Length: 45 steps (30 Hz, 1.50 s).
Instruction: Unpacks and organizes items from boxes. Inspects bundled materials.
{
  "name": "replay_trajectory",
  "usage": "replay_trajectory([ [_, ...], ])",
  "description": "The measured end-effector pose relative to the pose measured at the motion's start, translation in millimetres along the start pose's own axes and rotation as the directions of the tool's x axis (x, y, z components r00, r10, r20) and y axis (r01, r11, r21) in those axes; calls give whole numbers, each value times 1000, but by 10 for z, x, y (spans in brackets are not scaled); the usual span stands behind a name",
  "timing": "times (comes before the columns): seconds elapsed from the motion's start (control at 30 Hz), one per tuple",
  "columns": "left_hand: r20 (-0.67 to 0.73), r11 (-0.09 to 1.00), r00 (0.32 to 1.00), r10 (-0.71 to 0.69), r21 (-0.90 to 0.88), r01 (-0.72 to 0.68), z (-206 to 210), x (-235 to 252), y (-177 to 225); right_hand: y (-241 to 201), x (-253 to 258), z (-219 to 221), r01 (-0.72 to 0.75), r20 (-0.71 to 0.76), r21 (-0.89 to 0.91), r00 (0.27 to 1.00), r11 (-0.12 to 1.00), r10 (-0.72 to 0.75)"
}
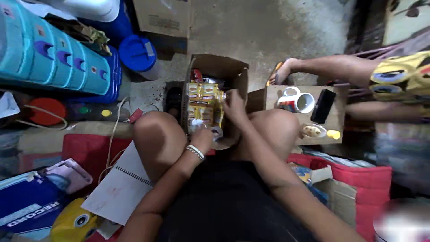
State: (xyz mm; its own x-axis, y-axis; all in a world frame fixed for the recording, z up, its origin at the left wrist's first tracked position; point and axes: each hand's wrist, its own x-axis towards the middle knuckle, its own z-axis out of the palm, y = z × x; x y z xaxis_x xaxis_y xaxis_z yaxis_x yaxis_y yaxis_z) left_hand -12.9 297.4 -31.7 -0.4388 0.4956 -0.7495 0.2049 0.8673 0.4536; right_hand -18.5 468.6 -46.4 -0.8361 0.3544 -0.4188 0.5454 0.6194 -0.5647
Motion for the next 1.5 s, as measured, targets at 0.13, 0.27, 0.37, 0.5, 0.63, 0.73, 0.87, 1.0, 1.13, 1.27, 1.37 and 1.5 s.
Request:
replay_trajectory([
  [0.13, -349, 989, 929, -125, -120, 88, -10, 125, -191, 163, 247, 582, -248, 166, 95, 959, 964, 230],
  [0.27, -426, 981, 898, -113, -192, 32, 71, 202, -331, 236, 276, 733, -141, 101, 184, 987, 973, 124],
  [0.37, -418, 971, 897, -142, -234, 44, 64, 199, -286, 170, 230, 753, 39, 89, 234, 994, 971, -62],
  [0.5, -440, 932, 886, -147, -361, -25, 130, 172, -239, 208, 72, 972, 159, 94, 369, 974, 916, -207],
  [0.63, -395, 852, 899, -187, -521, -52, 168, 268, -299, 292, 75, 1265, -123, 218, 656, 975, 745, -31],
  [0.73, -383, 805, 897, -220, -591, -55, 185, 333, -342, 356, 209, 1065, -307, 274, 529, 944, 791, 183],
  [0.87, -473, 818, 868, -149, -553, -161, 146, 149, -278, 124, -4, 536, -41, 114, 166, 993, 985, 23],
  [1.0, -666, 744, 746, 10, -494, -450, 111, 223, -280, 59, -454, -30, 226, -154, 53, 964, 973, -216],
  [1.13, -672, 680, 739, 45, -522, -516, 18, 55, -100, -24, -750, -260, 404, -421, 291, 868, 867, -263],
  [1.27, -723, 605, 690, 43, -531, -594, -127, -233, -16, -154, -942, -263, 719, -682, 474, 665, 508, -305],
  [1.37, -835, 566, 549, -39, -471, -677, -364, -844, -16, -270, -1122, -457, 792, -685, 533, 610, 297, -399],
  [1.5, -960, 493, 163, 227, -31, -870, -602, -1397, -587, -695, -1398, -597, 739, -576, 650, 630, 175, -521],
])
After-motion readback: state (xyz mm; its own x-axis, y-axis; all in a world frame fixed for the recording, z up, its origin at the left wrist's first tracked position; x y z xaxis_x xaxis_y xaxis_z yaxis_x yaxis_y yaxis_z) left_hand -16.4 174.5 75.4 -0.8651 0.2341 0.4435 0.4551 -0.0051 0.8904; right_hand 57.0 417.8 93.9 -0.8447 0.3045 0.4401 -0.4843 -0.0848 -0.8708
